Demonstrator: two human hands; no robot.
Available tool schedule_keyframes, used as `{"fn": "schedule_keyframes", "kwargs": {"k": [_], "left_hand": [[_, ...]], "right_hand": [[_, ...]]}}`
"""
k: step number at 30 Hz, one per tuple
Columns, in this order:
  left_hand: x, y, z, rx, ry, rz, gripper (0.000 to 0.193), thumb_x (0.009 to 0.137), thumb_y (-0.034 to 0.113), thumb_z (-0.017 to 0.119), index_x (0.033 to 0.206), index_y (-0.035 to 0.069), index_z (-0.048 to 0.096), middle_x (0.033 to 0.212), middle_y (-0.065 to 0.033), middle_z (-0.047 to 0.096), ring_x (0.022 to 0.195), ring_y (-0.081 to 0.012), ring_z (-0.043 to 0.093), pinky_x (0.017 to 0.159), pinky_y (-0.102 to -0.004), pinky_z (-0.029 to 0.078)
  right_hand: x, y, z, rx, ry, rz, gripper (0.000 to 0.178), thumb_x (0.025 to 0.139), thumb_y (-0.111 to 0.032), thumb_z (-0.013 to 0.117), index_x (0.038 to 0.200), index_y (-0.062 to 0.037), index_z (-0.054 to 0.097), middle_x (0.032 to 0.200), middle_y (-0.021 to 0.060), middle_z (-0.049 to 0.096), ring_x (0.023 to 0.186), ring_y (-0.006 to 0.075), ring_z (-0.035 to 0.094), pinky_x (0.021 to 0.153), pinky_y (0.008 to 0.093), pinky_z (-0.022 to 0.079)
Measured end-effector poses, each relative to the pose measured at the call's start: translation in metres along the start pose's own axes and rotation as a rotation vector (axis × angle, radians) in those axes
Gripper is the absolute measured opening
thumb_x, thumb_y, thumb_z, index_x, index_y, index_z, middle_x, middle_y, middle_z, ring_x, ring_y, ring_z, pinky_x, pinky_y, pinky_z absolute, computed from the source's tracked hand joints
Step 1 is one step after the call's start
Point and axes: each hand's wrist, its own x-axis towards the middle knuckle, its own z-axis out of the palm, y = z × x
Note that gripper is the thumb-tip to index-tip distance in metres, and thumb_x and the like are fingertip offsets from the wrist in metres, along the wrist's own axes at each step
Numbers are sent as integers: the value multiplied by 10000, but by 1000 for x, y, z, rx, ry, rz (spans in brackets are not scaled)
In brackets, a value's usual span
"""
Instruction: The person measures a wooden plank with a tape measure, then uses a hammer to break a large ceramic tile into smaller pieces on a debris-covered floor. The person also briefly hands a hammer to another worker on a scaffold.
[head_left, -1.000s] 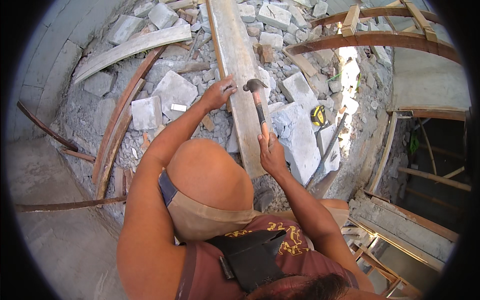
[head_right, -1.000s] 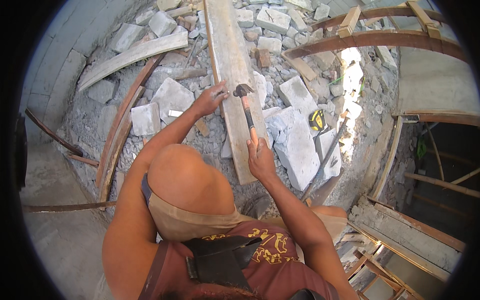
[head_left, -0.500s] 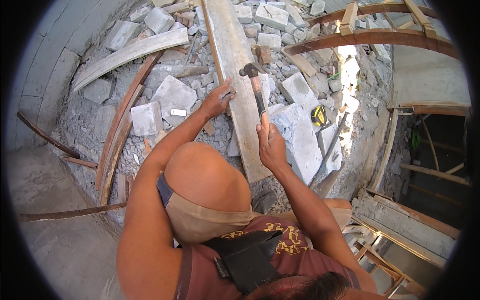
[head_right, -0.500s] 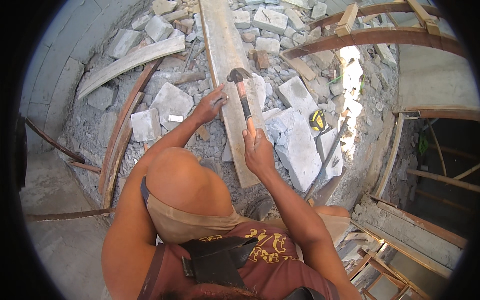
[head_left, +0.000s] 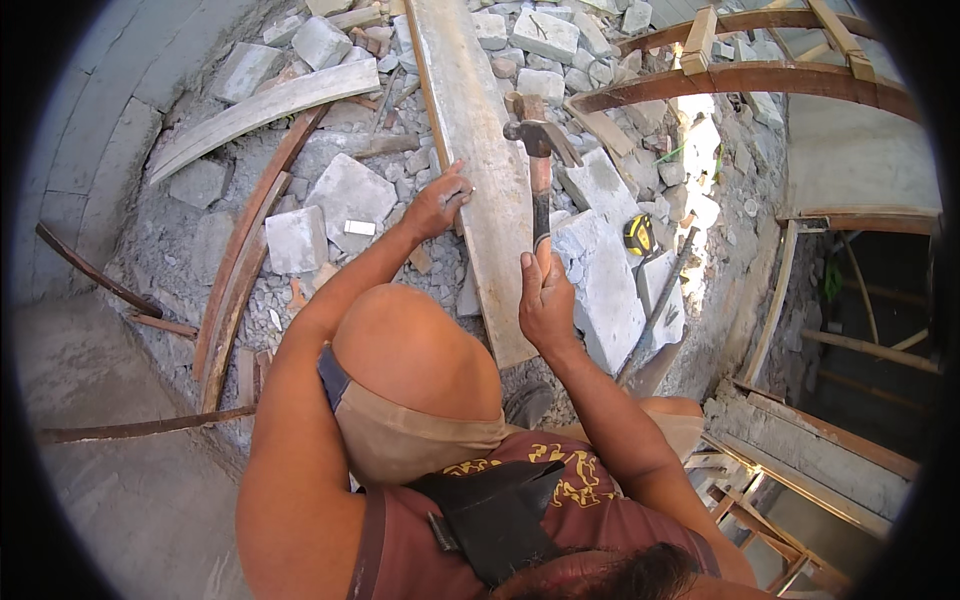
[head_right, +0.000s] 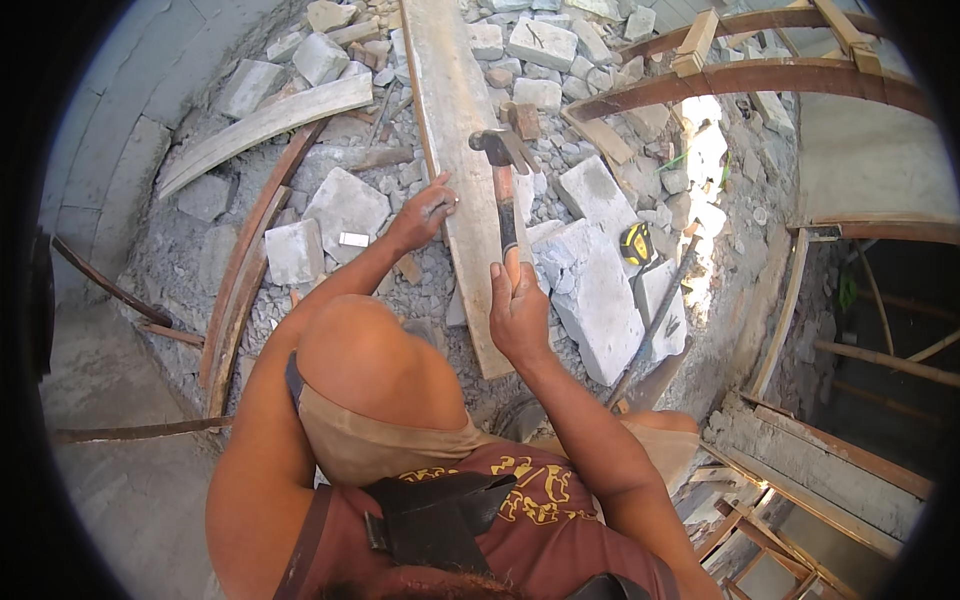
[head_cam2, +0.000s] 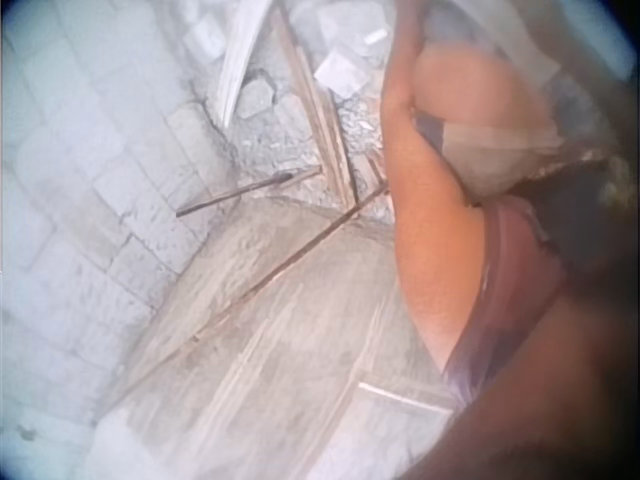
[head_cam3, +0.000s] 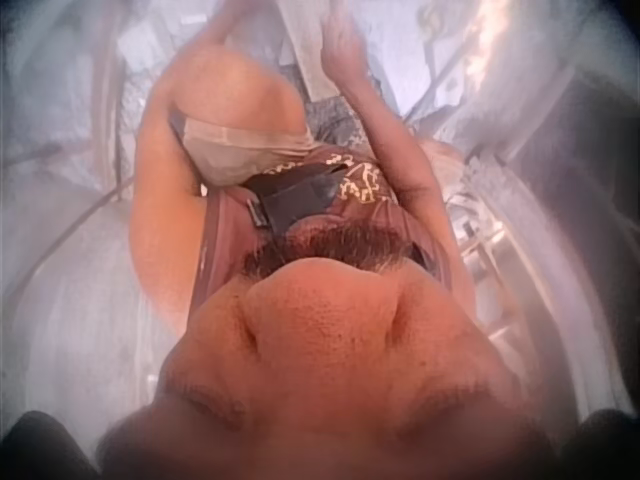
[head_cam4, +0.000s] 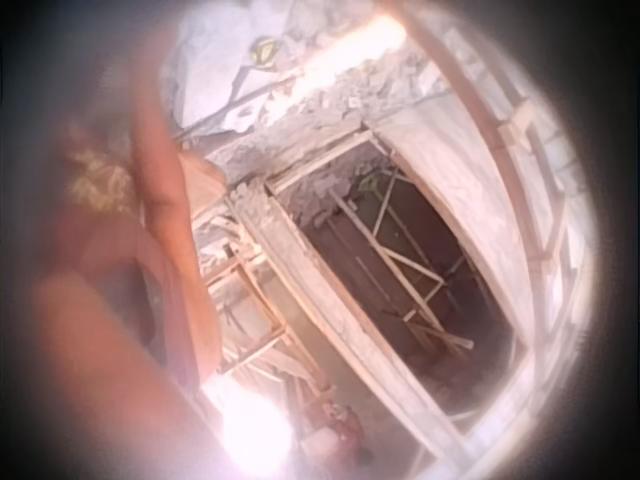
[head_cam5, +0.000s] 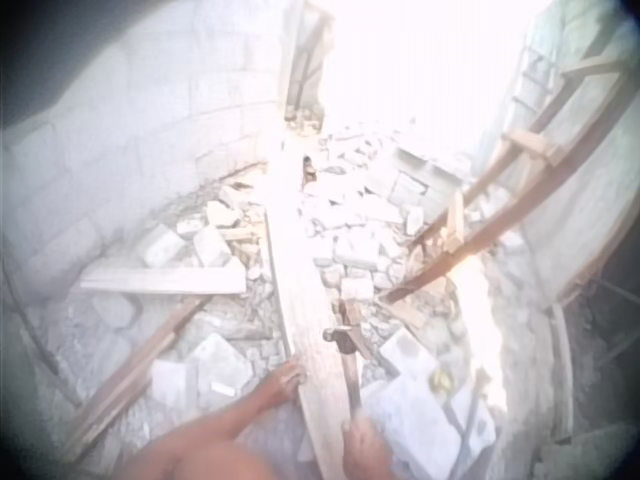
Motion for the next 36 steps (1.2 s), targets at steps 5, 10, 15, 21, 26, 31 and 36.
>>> {"fn": "schedule_keyframes", "kwargs": {"k": [5, 10, 15, 21, 26, 31, 36], "left_hand": [[3, -1, 0, 43, -9, 46, 135, 1006, 25, 682, 1139, 33, 703, 1246, -182, 713, 1542, -418, 474, 1213, -467, 429], [-1, -3, 1, 0, -4, -3, 138, 998, 16, 686, 1134, 30, 701, 1234, -176, 715, 1531, -415, 488, 1211, -467, 431], [2, -6, 0, 26, -12, 43, 131, 992, 16, 699, 1121, 36, 697, 1249, -171, 713, 1530, -415, 491, 1216, -464, 429], [0, -8, 1, 29, -44, 35, 129, 992, 23, 696, 1119, 43, 700, 1254, -190, 714, 1548, -406, 471, 1222, -452, 421], [12, -9, -9, 50, 37, -55, 175, 991, 65, 697, 1162, 33, 709, 1219, -177, 734, 1376, -353, 626, 1120, -428, 501], [62, -12, -13, 75, 305, -512, 346, 935, 179, 838, 1154, -55, 708, 1084, -176, 769, 947, -238, 753, 848, -373, 602], [70, -8, -5, 40, 205, -897, 422, 877, 256, 923, 980, -99, 717, 823, -170, 762, 613, -221, 732, 610, -386, 602]], "right_hand": [[9, 10, 7, -159, -160, 180, 487, 1144, -422, 548, 1033, 46, 624, 798, 219, 667, 736, 336, 673, 683, 468, 503], [8, 11, 3, -130, -160, 164, 550, 1123, -436, 551, 1109, 106, 643, 940, 375, 721, 922, 548, 724, 828, 551, 556], [11, 18, 2, -160, -215, 190, 577, 1122, -444, 543, 1116, 124, 648, 954, 388, 717, 958, 550, 723, 853, 559, 550], [12, 58, 16, -228, -257, 206, 597, 1121, -465, 528, 1159, 116, 660, 1006, 391, 721, 998, 544, 722, 888, 561, 550], [11, 77, 28, -258, -253, 235, 571, 1124, -450, 528, 1218, 97, 662, 1059, 384, 722, 1055, 541, 711, 934, 537, 546], [15, 76, 22, -302, -271, 212, 572, 1113, -450, 530, 1207, 102, 646, 1058, 413, 718, 1047, 566, 713, 920, 597, 553], [17, 70, 18, -330, -284, 220, 555, 1111, -441, 539, 1218, 92, 649, 1056, 410, 719, 1039, 568, 711, 912, 598, 554]]}}
